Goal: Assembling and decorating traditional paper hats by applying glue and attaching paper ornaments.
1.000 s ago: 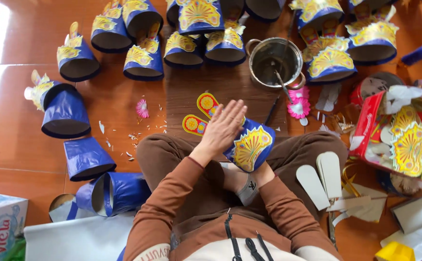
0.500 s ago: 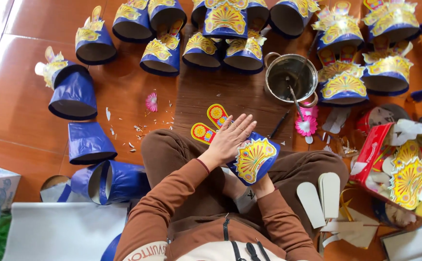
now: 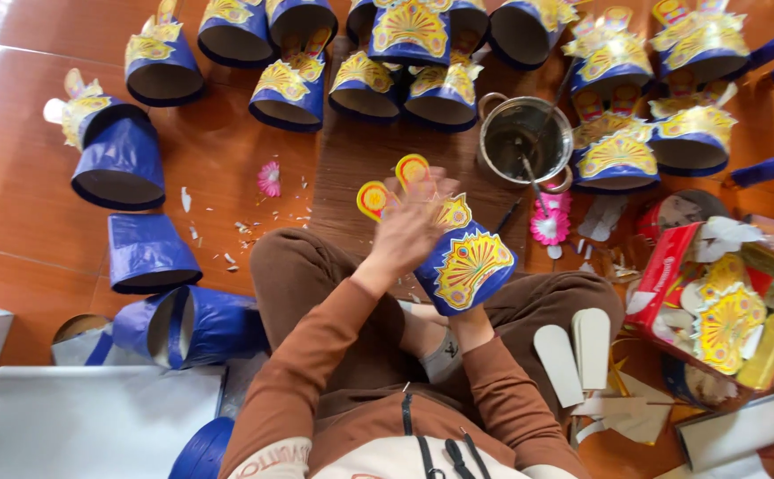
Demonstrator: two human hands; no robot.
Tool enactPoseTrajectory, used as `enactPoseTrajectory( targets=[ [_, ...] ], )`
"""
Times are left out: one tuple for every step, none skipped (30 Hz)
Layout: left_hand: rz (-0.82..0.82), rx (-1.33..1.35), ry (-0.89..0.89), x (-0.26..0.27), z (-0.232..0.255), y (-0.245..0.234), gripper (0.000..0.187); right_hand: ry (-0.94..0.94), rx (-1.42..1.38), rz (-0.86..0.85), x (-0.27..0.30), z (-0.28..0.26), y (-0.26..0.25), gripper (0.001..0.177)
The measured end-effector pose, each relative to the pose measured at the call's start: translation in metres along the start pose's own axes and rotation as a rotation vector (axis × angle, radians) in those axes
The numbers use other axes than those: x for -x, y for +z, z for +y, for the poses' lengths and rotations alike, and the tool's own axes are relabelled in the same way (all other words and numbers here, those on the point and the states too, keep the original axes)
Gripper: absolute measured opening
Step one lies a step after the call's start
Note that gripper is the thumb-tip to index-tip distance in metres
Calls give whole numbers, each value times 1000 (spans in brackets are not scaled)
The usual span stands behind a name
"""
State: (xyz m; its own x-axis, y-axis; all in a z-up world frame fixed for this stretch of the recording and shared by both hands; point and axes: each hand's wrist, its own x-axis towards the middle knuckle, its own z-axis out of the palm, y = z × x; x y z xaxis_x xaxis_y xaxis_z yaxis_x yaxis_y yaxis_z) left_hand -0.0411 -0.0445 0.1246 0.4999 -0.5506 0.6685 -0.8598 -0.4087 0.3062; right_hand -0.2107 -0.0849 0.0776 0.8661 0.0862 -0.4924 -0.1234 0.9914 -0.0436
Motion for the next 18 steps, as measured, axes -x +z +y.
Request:
enactPoseTrajectory(
  targets=[
    [9,4,4,12,-4,-10,57,-6,8,-9,-2,-3,-2,47],
    [115,16,-100,24,-8,-21,51,-12,17,-17,-5,-5,-2,47],
    [222,25,-204,35,-14,-32,49,-14,25,-30,-10,-7,-1,47],
    [232,26,-199,59,-1,-37,49,-17,34,-43,-10,-10,0,47],
    [150,46,-309,77,4,-41,44,-22,47,-72,-19,-14,5,48],
    [67,68,-417,95,9,-46,41,-27,60,-102,-28,-18,12,48],
    [91,56,-406,106,16,-47,41,-23,77,-132,-37,-20,20,48],
    [-102,286,-603,118,22,-47,64,-20,93,-163,-45,-21,28,48],
    [-296,516,-798,132,28,-49,91,-4,111,-191,-53,-20,36,49],
    [-268,501,-794,129,22,-46,91,12,128,-220,-60,-17,46,49],
    [-183,594,-873,130,18,-43,87,38,148,-241,-64,-12,54,49],
    [-94,689,-946,130,13,-41,84,64,167,-262,-69,-7,63,50],
    [-59,678,-953,120,3,-48,84,92,189,-280,-76,-2,69,50],
    [78,617,-1050,111,-8,-56,71,120,211,-297,-83,4,74,50],
    [213,552,-1144,104,-19,-65,60,147,229,-313,-89,11,79,50],
    [244,540,-1151,101,-38,-76,60,175,247,-329,-96,9,80,51],
    [319,484,-1116,99,-56,-88,53,198,259,-342,-102,18,80,51],
    [392,427,-1080,97,-75,-99,47,222,270,-355,-111,35,84,51]
  ],
)
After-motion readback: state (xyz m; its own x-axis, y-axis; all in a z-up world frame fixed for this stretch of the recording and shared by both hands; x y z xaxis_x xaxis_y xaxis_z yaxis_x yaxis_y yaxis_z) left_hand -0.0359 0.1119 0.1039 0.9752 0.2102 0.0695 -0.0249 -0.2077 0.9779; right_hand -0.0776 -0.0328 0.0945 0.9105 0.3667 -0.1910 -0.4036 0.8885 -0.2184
